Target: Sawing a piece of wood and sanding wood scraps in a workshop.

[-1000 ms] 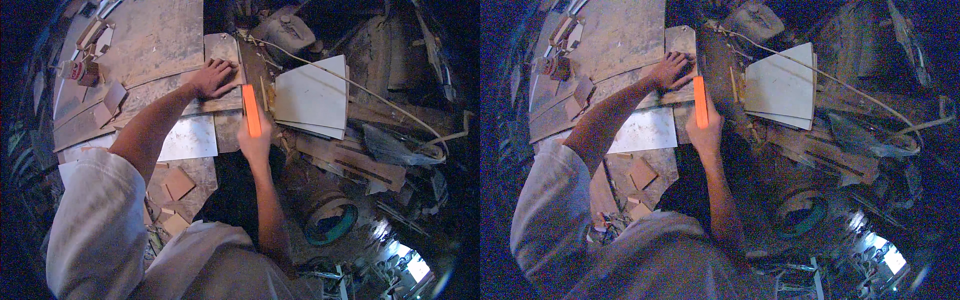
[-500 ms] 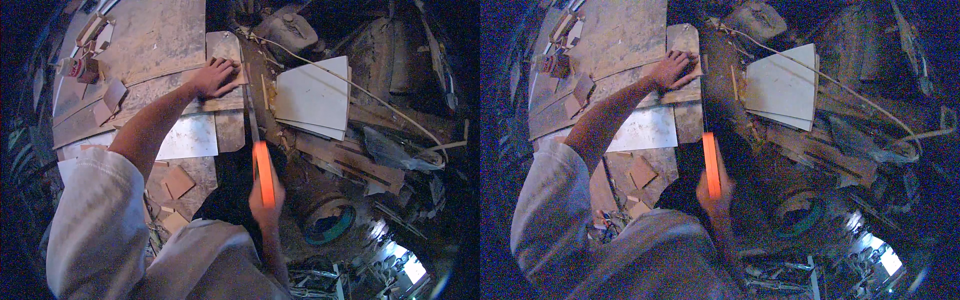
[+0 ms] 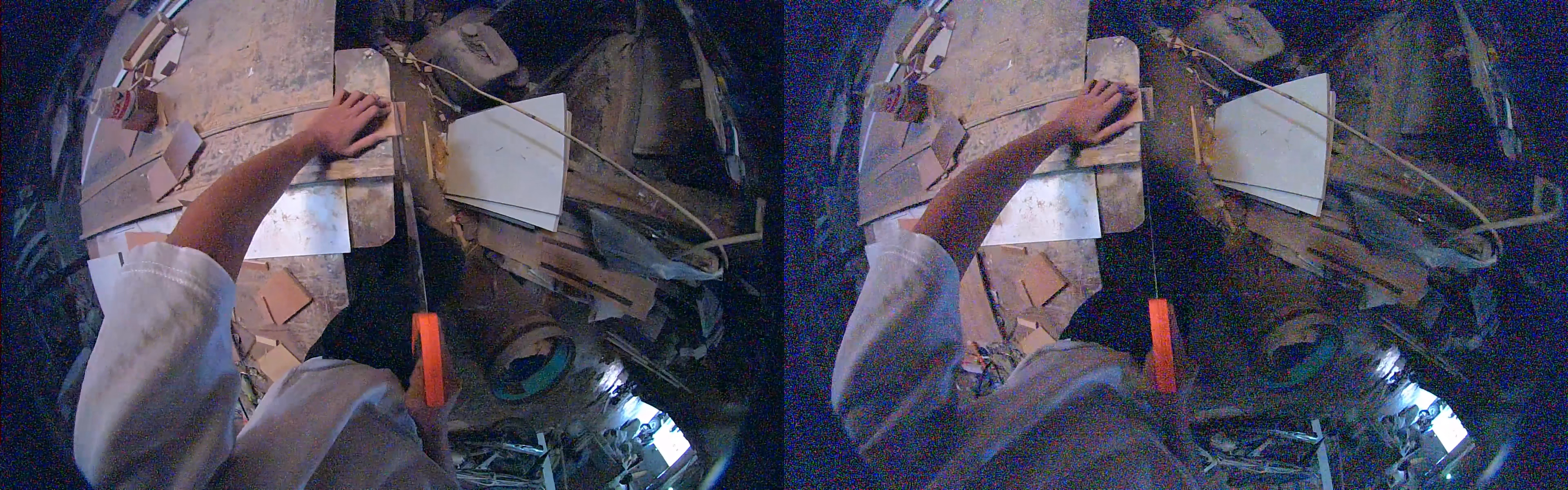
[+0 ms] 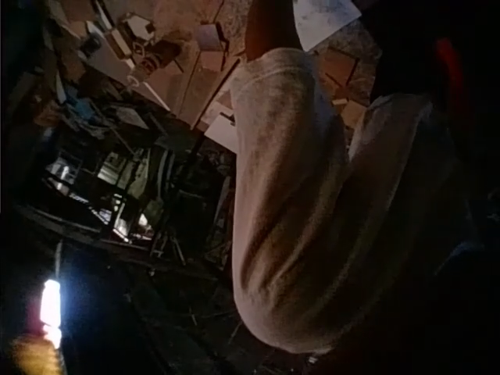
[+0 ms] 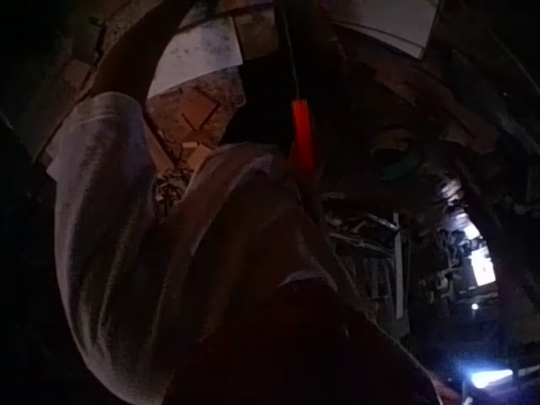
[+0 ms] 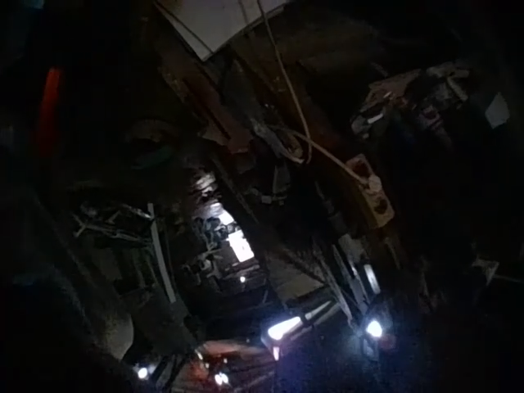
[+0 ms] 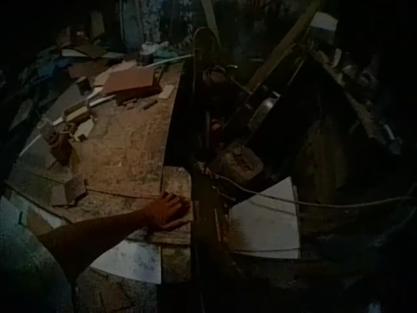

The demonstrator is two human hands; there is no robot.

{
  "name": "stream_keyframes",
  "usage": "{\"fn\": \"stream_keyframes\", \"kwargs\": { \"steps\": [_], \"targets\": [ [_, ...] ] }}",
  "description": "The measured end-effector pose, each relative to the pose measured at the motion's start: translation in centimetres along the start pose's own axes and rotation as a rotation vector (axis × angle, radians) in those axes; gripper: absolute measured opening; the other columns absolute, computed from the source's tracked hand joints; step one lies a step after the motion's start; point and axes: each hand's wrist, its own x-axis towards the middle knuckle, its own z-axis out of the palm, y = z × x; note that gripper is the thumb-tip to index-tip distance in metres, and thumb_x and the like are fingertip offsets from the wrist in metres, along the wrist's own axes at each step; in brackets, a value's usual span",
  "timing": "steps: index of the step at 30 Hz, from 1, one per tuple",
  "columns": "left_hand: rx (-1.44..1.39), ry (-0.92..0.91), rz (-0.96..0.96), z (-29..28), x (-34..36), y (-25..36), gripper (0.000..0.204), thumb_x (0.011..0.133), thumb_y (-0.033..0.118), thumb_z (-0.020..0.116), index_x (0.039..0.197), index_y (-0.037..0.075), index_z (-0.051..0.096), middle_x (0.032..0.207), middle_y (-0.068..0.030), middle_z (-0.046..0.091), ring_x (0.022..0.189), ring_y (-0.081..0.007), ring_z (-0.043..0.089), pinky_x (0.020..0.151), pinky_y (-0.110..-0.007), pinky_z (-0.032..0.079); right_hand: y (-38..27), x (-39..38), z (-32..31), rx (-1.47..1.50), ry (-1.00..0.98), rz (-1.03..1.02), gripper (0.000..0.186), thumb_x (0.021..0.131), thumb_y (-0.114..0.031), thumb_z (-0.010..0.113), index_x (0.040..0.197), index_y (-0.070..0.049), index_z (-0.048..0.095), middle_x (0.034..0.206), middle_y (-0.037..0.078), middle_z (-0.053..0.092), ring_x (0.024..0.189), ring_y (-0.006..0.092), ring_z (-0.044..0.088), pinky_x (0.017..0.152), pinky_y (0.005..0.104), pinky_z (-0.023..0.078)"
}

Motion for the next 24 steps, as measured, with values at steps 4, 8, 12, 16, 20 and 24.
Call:
{"fn": "stream_keyframes", "kwargs": {
  "steps": [4, 8, 12, 16, 20, 24],
  "targets": [
    [0.063, -0.023, 0.001, 0.4, -0.9, -0.4, 0.057, 0.092, 0.046, 0.053, 0.129, 0.003, 0.050, 0.129, -0.0177, 0.050, 0.119, -0.0352, 0.046, 0.100, -0.050, 0.035, -0.3, 2.1, 0.9, 0.048, 0.008, -0.070, 0.040, 0.097, -0.006, 0.052, 0.136, 0.004, 0.052, 0.129, 0.020, 0.062, 0.118, 0.0244, 0.062, 0.096, 0.0341, 0.049],
    [-0.011, 0.008, 0.012, 0.7, 0.5, 0.2, 0.058, 0.092, 0.047, 0.053, 0.130, 0.003, 0.050, 0.129, -0.0183, 0.050, 0.120, -0.0359, 0.046, 0.101, -0.050, 0.034, 0.4, 11.9, 4.8, 0.069, 0.005, -0.086, 0.052, 0.084, -0.002, 0.056, 0.136, 0.001, 0.053, 0.104, 0.025, 0.069, 0.089, 0.0344, 0.071, 0.077, 0.0404, 0.056],
    [0.008, -0.012, -0.009, 0.2, 0.4, 0.2, 0.060, 0.092, 0.047, 0.054, 0.131, 0.002, 0.049, 0.129, -0.0191, 0.050, 0.120, -0.0368, 0.045, 0.103, -0.050, 0.034, -0.5, 12.8, 5.2, 0.036, 0.054, -0.168, 0.050, 0.085, -0.005, 0.058, 0.134, -0.001, 0.055, 0.100, 0.024, 0.069, 0.080, 0.0335, 0.072, 0.069, 0.0410, 0.056],
    [-0.027, 0.021, -0.003, 0.0, -0.3, -0.5, 0.059, 0.091, 0.048, 0.055, 0.129, 0.004, 0.051, 0.127, -0.0183, 0.051, 0.118, -0.0361, 0.047, 0.099, -0.048, 0.036, -0.3, 7.8, 4.6, 0.051, 0.066, -0.088, 0.035, 0.094, -0.005, 0.053, 0.127, 0.004, 0.058, 0.114, 0.021, 0.068, 0.103, 0.0315, 0.068, 0.086, 0.0368, 0.053],
    [-0.011, 0.050, 0.015, -0.2, -0.1, 0.0, 0.057, 0.090, 0.049, 0.057, 0.126, 0.004, 0.053, 0.125, -0.0174, 0.052, 0.115, -0.0350, 0.048, 0.097, -0.048, 0.037, 0.4, 0.0, 0.6, -0.033, 0.009, 0.025, 0.037, 0.095, -0.007, 0.053, 0.130, 0.004, 0.056, 0.119, 0.020, 0.067, 0.107, 0.0307, 0.067, 0.090, 0.0364, 0.052],
    [0.008, 0.026, 0.008, 0.2, -0.7, -0.3, 0.057, 0.091, 0.048, 0.057, 0.127, 0.004, 0.052, 0.126, -0.0171, 0.052, 0.115, -0.0353, 0.048, 0.098, -0.049, 0.037, -0.7, 2.9, 1.8, 0.007, 0.056, -0.090, 0.038, 0.096, -0.009, 0.054, 0.132, 0.003, 0.055, 0.119, 0.020, 0.067, 0.107, 0.0304, 0.067, 0.090, 0.0366, 0.052]
  ]
}}
